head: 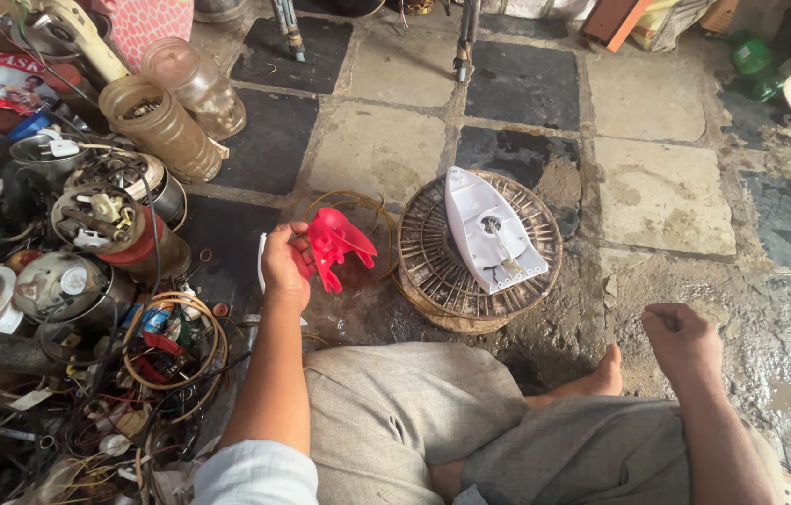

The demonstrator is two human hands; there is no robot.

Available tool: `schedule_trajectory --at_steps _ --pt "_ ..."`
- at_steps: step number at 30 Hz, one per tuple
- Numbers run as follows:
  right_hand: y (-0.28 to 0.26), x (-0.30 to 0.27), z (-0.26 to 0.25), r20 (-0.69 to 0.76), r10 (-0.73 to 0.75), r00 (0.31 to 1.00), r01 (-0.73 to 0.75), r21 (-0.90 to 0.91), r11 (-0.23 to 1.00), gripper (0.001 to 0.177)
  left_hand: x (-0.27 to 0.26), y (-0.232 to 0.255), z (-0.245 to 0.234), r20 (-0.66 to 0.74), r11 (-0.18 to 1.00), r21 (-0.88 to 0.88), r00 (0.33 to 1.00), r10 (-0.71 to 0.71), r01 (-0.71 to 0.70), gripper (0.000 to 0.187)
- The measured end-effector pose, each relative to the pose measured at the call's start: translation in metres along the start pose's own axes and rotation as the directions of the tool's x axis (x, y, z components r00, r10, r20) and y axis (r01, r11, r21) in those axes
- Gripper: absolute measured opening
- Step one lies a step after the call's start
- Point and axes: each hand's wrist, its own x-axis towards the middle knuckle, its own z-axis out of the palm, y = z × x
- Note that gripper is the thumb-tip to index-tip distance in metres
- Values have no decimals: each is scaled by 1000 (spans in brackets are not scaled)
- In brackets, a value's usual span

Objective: The person repairs a clothes iron by dismantling the housing, handling the internal heating components, and stripping wires on the power cord using pliers.

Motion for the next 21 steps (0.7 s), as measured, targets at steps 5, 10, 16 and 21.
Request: schedule_trajectory --at_steps 5,10,16,21 --pt "1 -1 1 6 4 1000 -4 22 1000 30 -2 2 3 4 1000 -7 1000 -6 6 29" --pt "-1 -1 1 11 9 1000 -9 29 1000 30 -6 5 7 -8 1000 23 1000 -9 9 29" --pt "-3 -2 0 -9 -11 1000 11 30 999 30 1 -2 1 -50 985 171 998 41 -32 19" --pt "1 1 3 -29 -37 999 37 10 999 30 -4 -7 10 13 876 480 999 -46 34 29"
